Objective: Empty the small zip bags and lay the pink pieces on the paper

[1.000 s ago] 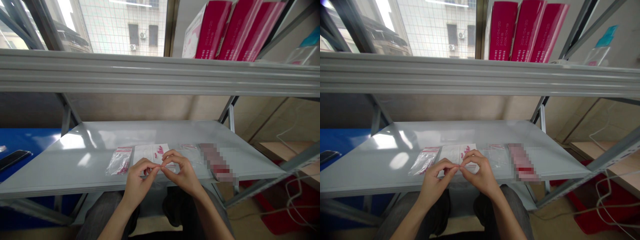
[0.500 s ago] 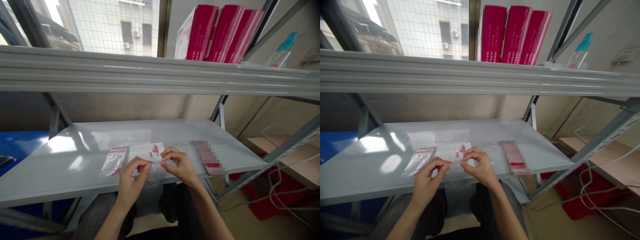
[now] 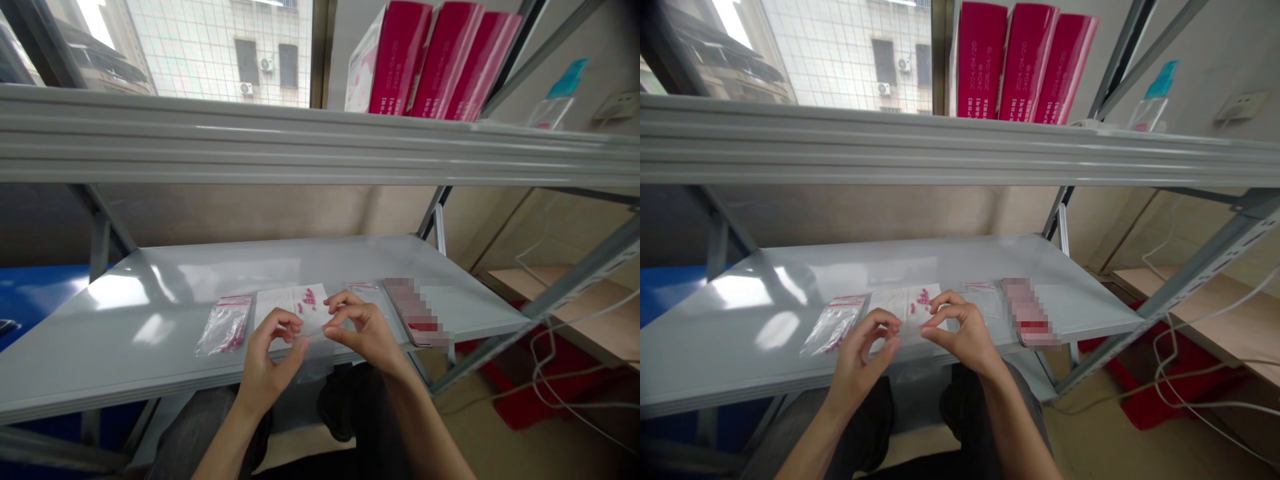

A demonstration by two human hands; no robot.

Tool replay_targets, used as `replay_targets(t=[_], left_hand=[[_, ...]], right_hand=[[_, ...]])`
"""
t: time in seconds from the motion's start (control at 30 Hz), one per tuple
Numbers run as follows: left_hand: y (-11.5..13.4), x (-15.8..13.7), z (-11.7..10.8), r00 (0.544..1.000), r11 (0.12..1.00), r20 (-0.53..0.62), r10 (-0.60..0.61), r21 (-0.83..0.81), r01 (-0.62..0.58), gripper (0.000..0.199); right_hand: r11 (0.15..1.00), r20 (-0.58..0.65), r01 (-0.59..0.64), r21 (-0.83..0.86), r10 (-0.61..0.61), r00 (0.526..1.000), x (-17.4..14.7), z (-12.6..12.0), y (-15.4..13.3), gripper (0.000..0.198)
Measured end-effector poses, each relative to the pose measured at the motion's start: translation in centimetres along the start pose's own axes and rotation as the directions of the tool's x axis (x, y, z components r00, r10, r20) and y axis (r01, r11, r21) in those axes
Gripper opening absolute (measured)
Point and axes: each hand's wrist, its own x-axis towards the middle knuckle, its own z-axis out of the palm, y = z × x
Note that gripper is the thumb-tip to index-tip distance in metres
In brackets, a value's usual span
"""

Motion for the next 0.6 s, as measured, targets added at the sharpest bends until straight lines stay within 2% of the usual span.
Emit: replay_targets(t=[0.13, 0.2, 0.37, 0.43, 0.5, 0.57, 0.6], left_hand=[[0.5, 0.3, 0.4, 0.995, 0.996, 0.054, 0.079, 0.041, -0.081, 0.004], [0.8, 0.3, 1.0, 0.995, 0.993, 0.01, 0.097, 0.07, -0.098, 0.014], [0.9, 0.9, 3.3, 0.992, 0.988, -0.067, 0.108, 0.117, -0.099, 0.018], [0.5, 1.4, 4.4, 0.996, 0.992, -0.042, 0.077, 0.107, -0.072, 0.018], [-0.1, 1.9, 5.3, 0.999, 0.994, -0.028, 0.036, 0.102, -0.033, 0.015], [-0.8, 2.3, 6.0, 0.999, 0.988, -0.038, 0.03, 0.154, -0.024, 0.009], [-1.2, 2.4, 6.4, 0.998, 0.98, -0.035, 0.047, 0.196, -0.039, 0.012]], right_hand=[[0.997, 0.034, 0.029, -0.076, -0.026, 0.999, -0.4, 0.0, -1.1, 0.007], [0.992, 0.036, 0.047, -0.118, -0.043, 0.998, -0.7, -0.1, -1.8, 0.006], [0.955, -0.023, 0.076, -0.286, -0.086, 0.996, -1.1, -1.4, -3.0, 0.009], [0.941, -0.107, 0.06, -0.334, -0.101, 0.989, -1.1, -3.1, -2.9, 0.01], [0.938, -0.248, 0.02, -0.346, -0.112, 0.962, -0.9, -5.4, -2.6, 0.014], [0.932, -0.406, -0.073, -0.356, -0.084, 0.91, -0.4, -8.1, -2.1, 0.02], [0.909, -0.446, -0.154, -0.386, -0.038, 0.894, 0.0, -9.3, -1.8, 0.023]])
